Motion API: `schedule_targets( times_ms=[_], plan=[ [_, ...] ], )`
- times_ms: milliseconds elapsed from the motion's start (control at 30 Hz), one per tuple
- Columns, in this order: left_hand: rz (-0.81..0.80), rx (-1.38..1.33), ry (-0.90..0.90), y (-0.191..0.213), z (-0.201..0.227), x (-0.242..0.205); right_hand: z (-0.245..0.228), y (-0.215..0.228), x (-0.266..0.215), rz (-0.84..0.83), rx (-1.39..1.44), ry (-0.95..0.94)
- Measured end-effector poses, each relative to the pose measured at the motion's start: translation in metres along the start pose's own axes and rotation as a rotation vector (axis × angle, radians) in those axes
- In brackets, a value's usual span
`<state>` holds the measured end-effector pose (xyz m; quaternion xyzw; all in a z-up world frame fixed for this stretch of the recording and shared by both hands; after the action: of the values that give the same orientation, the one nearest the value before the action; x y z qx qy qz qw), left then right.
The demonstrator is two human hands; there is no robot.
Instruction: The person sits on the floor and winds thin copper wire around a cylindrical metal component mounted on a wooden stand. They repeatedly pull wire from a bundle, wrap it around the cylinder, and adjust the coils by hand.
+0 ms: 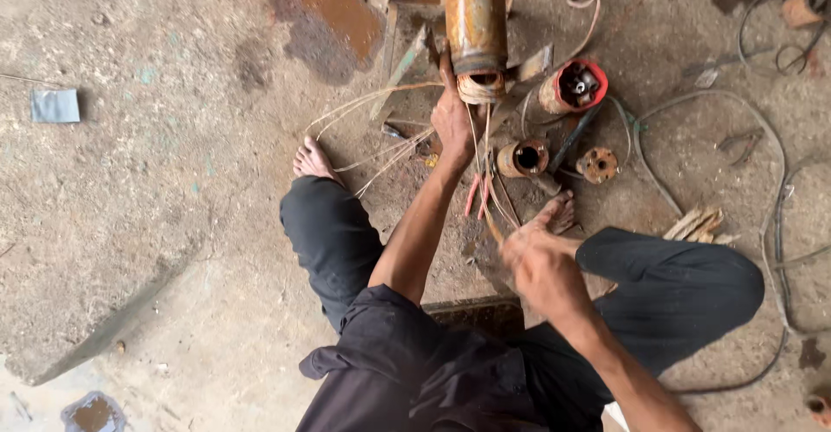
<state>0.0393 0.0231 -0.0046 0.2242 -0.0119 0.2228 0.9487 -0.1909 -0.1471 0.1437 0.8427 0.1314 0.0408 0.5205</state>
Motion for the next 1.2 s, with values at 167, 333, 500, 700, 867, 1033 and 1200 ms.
schedule_targets(
  times_ms=[167,333,500,700,867,1033,1200],
  plan=[
    [0.017,0.02,0.003,0.011,0.006,0.003,-0.015,-0.059,-0.046,-0.35,-0.048,0.034],
    [-0.061,0.096,0.116,0.003,-0.001,0.003,0.0,-0.041,-0.053,-0.523,-0.034,-0.187],
    [-0.107,0.033,-0.006,0.02,0.011,0.011,-0.003,0.052,-0.053,-0.51,0.155,-0.043],
    [-0.256,-0.005,-0.005,0.069,0.018,-0.012,0.047,0.16,-0.1,-0.806,0.074,-0.301],
    [-0.37,0.119,0.081,0.114,0.01,-0.045,0.059,0.249,-0.08,-0.594,0.048,-0.147],
    [-0.702,-0.344,0.259,0.159,0.047,-0.054,0.001,0.242,-0.009,-0.261,0.099,0.308],
    [-0.983,-0.414,0.207,0.187,0.107,-0.067,-0.053,0.154,0.063,-0.557,-0.083,0.275]
  ],
)
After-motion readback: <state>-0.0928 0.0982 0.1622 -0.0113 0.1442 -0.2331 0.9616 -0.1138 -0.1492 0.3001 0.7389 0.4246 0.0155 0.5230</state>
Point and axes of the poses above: each hand's wrist, its own x-axis towards the middle knuckle, its own y-axis out of the back of the hand, z = x × y, the point moved 2 cm from there along x, towards the middle knuckle, and after that the axes turned 4 degrees about -x, right-handed, at the moved point
